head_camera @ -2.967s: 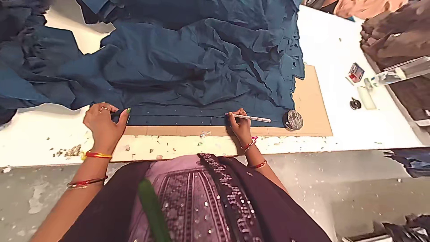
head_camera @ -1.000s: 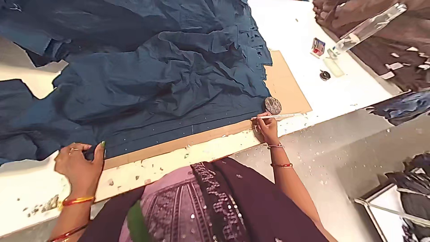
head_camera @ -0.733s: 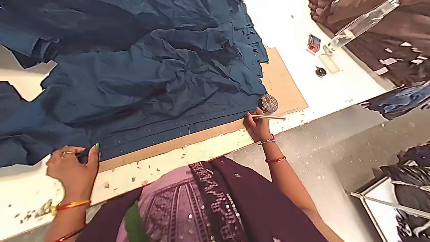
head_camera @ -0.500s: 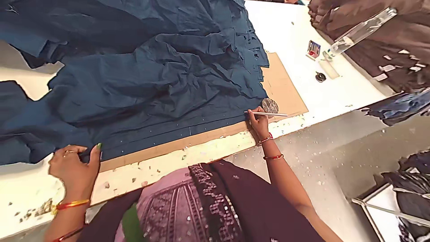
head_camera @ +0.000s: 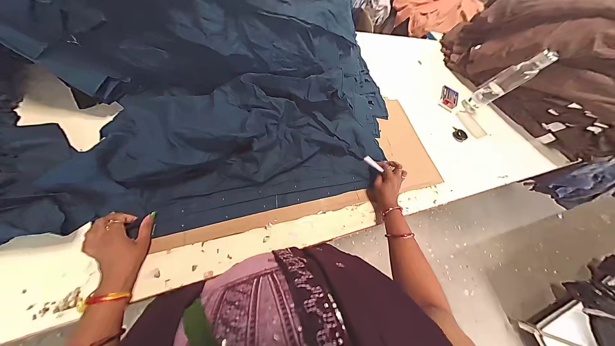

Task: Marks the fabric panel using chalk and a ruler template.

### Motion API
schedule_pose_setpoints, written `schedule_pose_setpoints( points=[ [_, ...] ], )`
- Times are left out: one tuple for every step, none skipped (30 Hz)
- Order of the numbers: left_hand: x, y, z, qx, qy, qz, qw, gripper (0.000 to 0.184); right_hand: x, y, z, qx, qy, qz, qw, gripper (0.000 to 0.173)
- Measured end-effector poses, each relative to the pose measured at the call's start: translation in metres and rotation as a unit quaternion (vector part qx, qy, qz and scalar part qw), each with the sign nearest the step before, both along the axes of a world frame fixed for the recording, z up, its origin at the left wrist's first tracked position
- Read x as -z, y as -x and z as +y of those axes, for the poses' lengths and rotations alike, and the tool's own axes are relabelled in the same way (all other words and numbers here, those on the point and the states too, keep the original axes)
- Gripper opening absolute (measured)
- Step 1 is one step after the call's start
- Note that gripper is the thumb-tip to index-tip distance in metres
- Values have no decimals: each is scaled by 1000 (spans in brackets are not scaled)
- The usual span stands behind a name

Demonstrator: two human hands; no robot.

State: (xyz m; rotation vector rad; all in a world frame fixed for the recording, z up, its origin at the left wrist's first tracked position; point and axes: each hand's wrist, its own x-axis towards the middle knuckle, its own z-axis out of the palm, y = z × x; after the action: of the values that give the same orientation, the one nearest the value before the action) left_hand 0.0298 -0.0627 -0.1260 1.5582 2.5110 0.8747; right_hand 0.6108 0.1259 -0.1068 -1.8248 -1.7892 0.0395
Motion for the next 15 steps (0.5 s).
schedule_pose_setpoints(
  points=[
    [0,0,-1,-1,2,-2,1000,55,5,-6,6,-33,14,-85,996,39],
    [1,0,-1,-2,3,-4,1000,55,4,-12,11,-57,30,-137,988,42],
    [2,1,-2,-2,4,-3,1000,55,1,-21,18,-72,40,-169,982,42],
    [2,1,-1,-3,2,1,1000,55,-3,-30,27,-74,56,-186,978,42],
    [1,1,-1,-1,-2,2,1000,55,-8,-39,36,-56,72,-191,977,41],
    [0,0,-1,0,-12,2,1000,54,-12,-50,45,-14,93,-187,978,43],
    [1,-2,-1,-4,-36,0,999,53,-18,-60,54,42,115,-169,978,47],
    [1,-2,-1,-15,-74,-9,997,55,-24,-68,61,102,131,-135,977,52],
    [2,-2,-1,-40,-112,-29,992,62,-28,-75,67,158,130,-93,974,56],
    [2,-3,-2,-78,-146,-48,985,67,-32,-80,71,199,121,-41,972,61],
    [-1,-5,-2,-121,-161,-69,977,71,-37,-77,71,213,128,7,969,71],
    [-6,-6,-2,-158,-151,-91,972,76,-41,-67,68,209,157,34,965,82],
    [-9,-4,-1,-183,-118,-97,971,82,-43,-52,61,188,207,44,959,91],
    [-9,-1,0,-198,-74,-87,974,86,-38,-36,54,161,242,47,956,98],
    [-9,1,1,-205,-42,-83,974,82,-30,-19,45,134,258,40,956,101]
  ],
)
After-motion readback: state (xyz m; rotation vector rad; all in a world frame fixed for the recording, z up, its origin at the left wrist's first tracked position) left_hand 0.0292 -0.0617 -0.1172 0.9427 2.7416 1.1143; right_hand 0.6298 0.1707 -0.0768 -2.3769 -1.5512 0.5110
